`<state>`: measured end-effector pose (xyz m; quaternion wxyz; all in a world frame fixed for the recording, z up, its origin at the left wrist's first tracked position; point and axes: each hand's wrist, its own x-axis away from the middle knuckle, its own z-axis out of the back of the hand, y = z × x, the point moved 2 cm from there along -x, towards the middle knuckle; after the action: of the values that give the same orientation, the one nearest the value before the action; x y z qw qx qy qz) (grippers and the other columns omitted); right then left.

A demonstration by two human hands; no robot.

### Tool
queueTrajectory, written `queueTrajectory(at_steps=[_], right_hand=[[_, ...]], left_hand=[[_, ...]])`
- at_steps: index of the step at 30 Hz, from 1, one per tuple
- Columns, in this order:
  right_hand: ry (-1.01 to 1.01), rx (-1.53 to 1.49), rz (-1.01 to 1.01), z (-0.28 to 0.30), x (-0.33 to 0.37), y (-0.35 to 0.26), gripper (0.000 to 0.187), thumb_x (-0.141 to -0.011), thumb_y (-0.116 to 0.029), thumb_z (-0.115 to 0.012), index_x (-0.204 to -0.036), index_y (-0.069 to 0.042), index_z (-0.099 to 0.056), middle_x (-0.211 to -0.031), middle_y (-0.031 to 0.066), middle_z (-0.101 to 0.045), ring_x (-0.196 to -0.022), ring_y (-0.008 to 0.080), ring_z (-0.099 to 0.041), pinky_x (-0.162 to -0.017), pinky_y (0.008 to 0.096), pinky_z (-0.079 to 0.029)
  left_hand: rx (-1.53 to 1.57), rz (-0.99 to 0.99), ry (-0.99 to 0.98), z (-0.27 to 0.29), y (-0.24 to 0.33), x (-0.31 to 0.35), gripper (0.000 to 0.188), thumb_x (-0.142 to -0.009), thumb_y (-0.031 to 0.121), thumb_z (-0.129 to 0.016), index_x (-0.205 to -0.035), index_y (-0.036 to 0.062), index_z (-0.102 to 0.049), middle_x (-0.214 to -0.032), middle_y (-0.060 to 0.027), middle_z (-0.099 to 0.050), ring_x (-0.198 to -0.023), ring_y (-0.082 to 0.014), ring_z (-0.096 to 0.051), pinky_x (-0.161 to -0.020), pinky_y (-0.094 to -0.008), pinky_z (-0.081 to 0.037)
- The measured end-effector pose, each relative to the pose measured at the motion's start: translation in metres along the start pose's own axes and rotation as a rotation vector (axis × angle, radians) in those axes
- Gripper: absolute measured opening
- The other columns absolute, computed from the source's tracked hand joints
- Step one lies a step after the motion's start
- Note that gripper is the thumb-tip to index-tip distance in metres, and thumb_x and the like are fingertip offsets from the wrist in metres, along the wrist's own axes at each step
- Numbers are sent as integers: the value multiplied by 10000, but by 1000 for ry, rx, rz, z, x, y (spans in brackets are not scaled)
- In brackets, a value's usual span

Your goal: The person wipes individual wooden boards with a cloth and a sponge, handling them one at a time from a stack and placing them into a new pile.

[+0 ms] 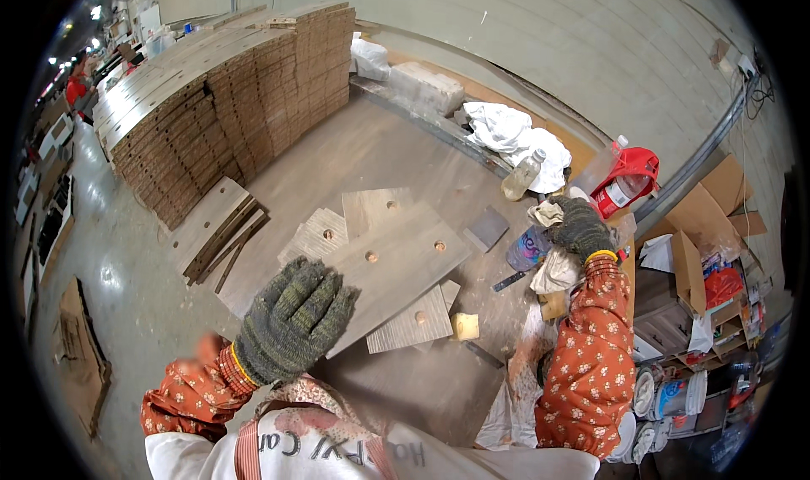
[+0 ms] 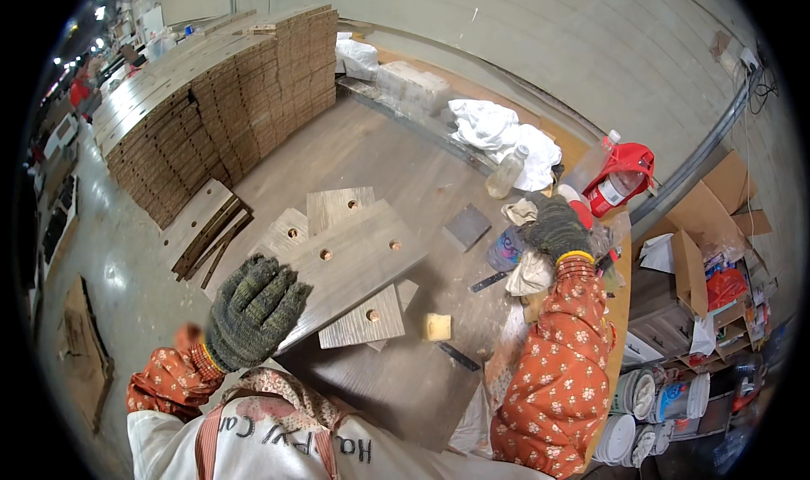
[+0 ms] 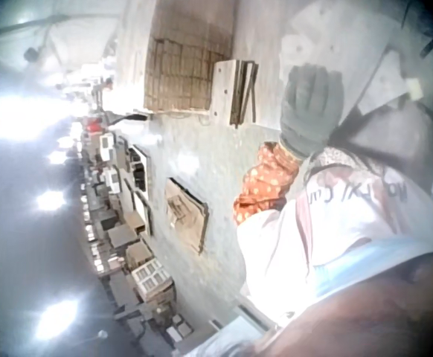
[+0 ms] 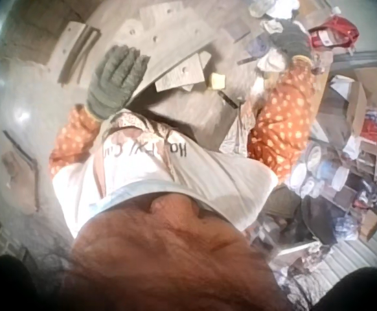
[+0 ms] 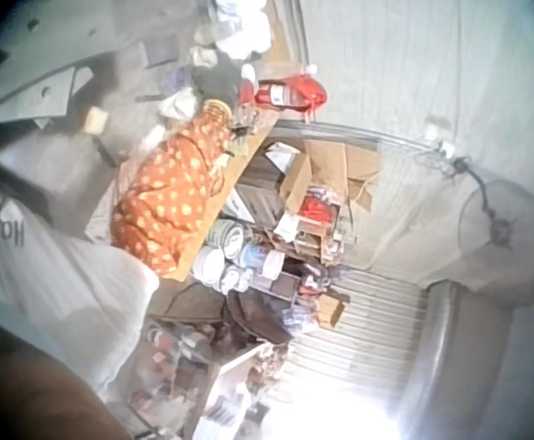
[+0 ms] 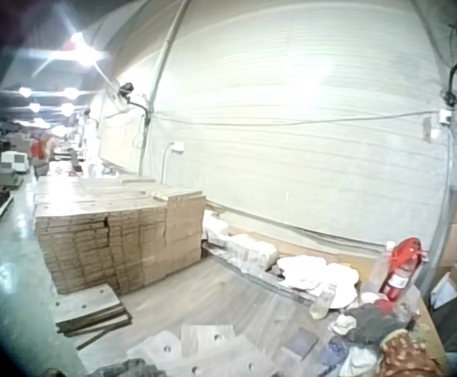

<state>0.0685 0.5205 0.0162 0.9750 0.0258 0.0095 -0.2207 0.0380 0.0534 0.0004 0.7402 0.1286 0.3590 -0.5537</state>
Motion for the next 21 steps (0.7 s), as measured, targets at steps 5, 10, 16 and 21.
queueTrajectory(at_steps=[5,10,16,21], right_hand=[[395,-152,-65,-32,13,24,444,-700,-266,-756,-1075,-54,-649,-986,181,-677,-916,331,-657,-809,418,-522],[761,-230,165,-44,53,-18,321,-787,-140,-714,-1081,-36,-641,-939,149,-682,-817,272,-669,-736,358,-528],[605,-526,565,20,118,-186,343,-801,-134,-701,-1119,-41,-613,-998,149,-649,-869,274,-645,-777,363,-513],[470,-511,762,34,111,-261,363,-813,-129,-691,-1151,-45,-590,-1047,149,-621,-912,275,-624,-810,367,-500]], left_hand=[[1,5,-82,-8,-10,5,399,-778,139,-616,-1168,56,-615,-1162,-154,-591,-1102,-320,-561,-999,-520,-450],[-16,13,-62,-7,-8,11,441,-739,154,-597,-1173,84,-629,-1177,-143,-594,-1119,-309,-559,-1007,-508,-443],[-24,-5,-33,-9,-6,17,500,-736,171,-552,-1226,83,-603,-1211,-126,-595,-1157,-291,-559,-1067,-480,-405],[-10,-19,-75,-13,-5,20,503,-791,209,-522,-1269,53,-548,-1195,-119,-591,-1160,-295,-559,-1066,-486,-403]])
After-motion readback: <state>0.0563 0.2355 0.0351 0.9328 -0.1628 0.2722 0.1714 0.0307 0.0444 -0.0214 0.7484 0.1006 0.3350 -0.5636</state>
